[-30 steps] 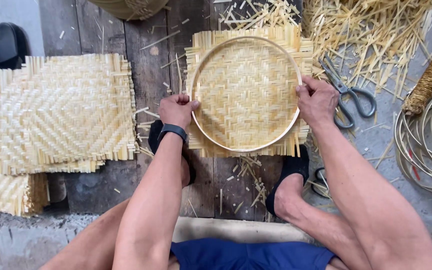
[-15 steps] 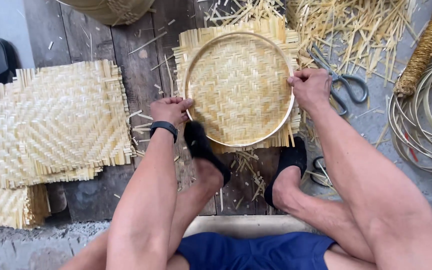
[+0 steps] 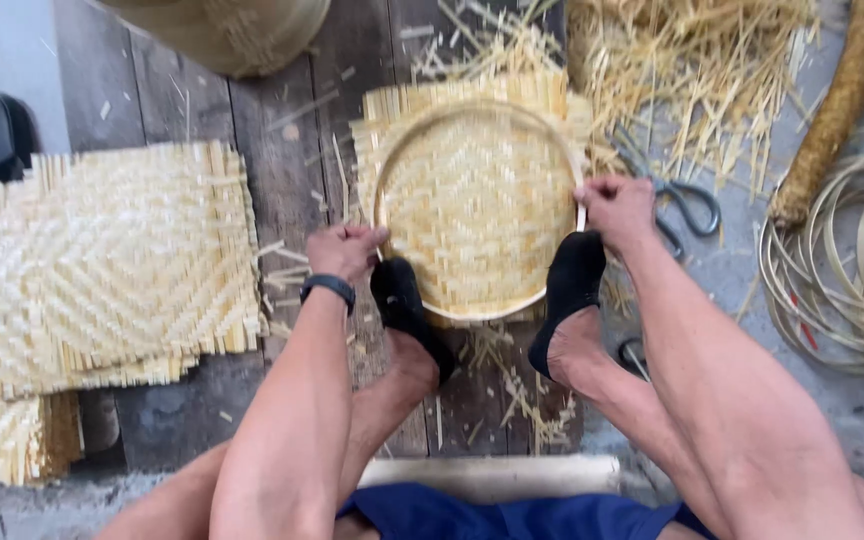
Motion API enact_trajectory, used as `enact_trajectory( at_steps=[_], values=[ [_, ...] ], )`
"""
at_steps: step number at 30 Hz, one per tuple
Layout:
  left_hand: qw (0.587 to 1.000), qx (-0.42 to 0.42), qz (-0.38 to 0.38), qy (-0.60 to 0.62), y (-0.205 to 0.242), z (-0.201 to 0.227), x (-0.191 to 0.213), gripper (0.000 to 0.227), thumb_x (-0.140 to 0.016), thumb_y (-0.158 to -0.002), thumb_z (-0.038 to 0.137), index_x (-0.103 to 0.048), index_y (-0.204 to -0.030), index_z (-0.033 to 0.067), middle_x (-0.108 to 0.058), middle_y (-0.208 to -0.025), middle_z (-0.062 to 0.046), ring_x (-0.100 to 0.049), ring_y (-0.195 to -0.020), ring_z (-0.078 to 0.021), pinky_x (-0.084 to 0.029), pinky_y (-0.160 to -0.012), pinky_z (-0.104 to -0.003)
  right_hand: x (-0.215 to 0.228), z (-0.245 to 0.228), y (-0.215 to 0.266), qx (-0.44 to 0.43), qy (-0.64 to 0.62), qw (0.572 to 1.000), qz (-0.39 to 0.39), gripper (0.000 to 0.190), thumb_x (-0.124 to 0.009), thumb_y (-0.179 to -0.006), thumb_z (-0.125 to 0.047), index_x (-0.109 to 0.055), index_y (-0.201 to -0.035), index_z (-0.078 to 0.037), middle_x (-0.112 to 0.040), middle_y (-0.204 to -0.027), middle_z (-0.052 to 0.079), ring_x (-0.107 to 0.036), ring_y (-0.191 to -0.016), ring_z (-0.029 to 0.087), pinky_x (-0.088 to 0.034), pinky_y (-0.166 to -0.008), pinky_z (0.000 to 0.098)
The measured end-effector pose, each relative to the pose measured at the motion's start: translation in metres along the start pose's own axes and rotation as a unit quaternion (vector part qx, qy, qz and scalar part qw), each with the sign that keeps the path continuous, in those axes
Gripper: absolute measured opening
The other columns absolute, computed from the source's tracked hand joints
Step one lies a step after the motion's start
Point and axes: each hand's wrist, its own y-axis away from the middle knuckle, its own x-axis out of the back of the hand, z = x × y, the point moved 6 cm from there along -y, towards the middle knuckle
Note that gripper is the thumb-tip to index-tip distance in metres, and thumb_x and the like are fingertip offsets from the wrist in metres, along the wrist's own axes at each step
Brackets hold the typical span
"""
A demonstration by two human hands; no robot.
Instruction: Assembling and trimming woven bamboo components to create basket parts.
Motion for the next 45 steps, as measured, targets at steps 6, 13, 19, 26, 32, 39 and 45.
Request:
enact_trajectory(
  at_steps=[6, 13, 19, 26, 32, 39, 45],
  values=[
    [0.999, 0.006, -0.038, 0.004, -0.024, 0.003, -0.002, 0.027, -0.091, -0.075, 0.011, -0.075, -0.091, -0.0048, -0.077, -0.089, -0.013, -0.074, -0.076, -0.0193, -0.065, -0.068, -0.032, 0.002, -0.021, 0.009, -0.034, -0.04, 0.998, -0.028, 0.025, -0.083, -0.085, -0.022, -0.081, -0.102, -0.005, -0.076, -0.08, 0.006, -0.066, -0.065, 0.011, -0.056, -0.061, 0.0283],
    [0.829, -0.45, 0.01, -0.333, -0.017, 0.134, -0.108, 0.052, -0.073, -0.092, 0.046, -0.067, -0.133, 0.0139, -0.063, -0.139, -0.012, -0.051, -0.136, -0.0317, -0.037, -0.118, -0.045, -0.104, -0.149, 0.156, 0.367, 0.278, 0.877, -0.139, 0.087, -0.069, -0.085, -0.045, -0.037, -0.149, 0.004, -0.038, -0.152, 0.028, -0.03, -0.145, 0.044, -0.024, -0.119, 0.06],
    [0.844, -0.347, -0.109, -0.394, -0.042, 0.154, -0.155, 0.033, -0.055, -0.106, 0.048, -0.069, -0.131, 0.0324, -0.064, -0.138, -0.002, -0.055, -0.131, -0.0296, -0.045, -0.106, -0.045, -0.146, -0.13, 0.164, 0.458, 0.345, 0.812, -0.11, 0.087, -0.062, -0.089, -0.056, -0.042, -0.152, 0.001, -0.036, -0.158, 0.026, -0.032, -0.148, 0.044, -0.02, -0.119, 0.0663],
    [0.816, -0.421, -0.077, -0.388, -0.093, 0.12, -0.164, 0.033, -0.055, -0.093, 0.052, -0.082, -0.106, 0.037, -0.066, -0.134, -0.006, -0.067, -0.106, -0.0258, -0.057, -0.08, -0.04, -0.073, -0.179, 0.013, 0.493, 0.209, 0.845, 0.0, 0.052, -0.071, -0.093, -0.041, -0.068, -0.134, -0.011, -0.063, -0.138, 0.014, -0.059, -0.123, 0.032, -0.042, -0.105, 0.0514],
    [0.84, -0.257, -0.15, -0.454, -0.084, 0.157, -0.175, 0.045, -0.04, -0.101, 0.057, -0.074, -0.115, 0.0319, -0.076, -0.105, -0.009, -0.071, -0.091, -0.0309, -0.055, -0.084, -0.047, -0.091, -0.156, -0.095, 0.254, 0.096, 0.949, -0.159, 0.02, -0.066, -0.1, -0.029, -0.077, -0.104, -0.013, -0.076, -0.091, 0.014, -0.073, -0.081, 0.029, -0.057, -0.076, 0.0402],
    [0.878, -0.177, -0.152, -0.417, -0.124, 0.135, -0.18, 0.05, -0.042, -0.097, 0.063, -0.075, -0.106, 0.0269, -0.08, -0.1, -0.009, -0.075, -0.091, -0.029, -0.057, -0.085, -0.047, -0.077, -0.154, -0.097, 0.184, -0.008, 0.971, -0.151, 0.02, -0.067, -0.098, -0.028, -0.078, -0.103, -0.012, -0.078, -0.094, 0.011, -0.073, -0.074, 0.028, -0.059, -0.071, 0.0409],
    [0.871, -0.253, -0.179, -0.381, -0.171, 0.079, -0.19, 0.055, -0.067, -0.097, 0.063, -0.08, -0.107, 0.0107, -0.067, -0.115, -0.02, -0.065, -0.103, -0.041, -0.051, -0.093, -0.057, -0.071, -0.06, -0.063, -0.099, 0.149, 0.979, -0.099, 0.065, -0.033, -0.11, -0.053, -0.07, -0.091, -0.003, -0.069, -0.091, 0.025, -0.066, -0.086, 0.04, -0.049, -0.082, 0.054]
  ],
)
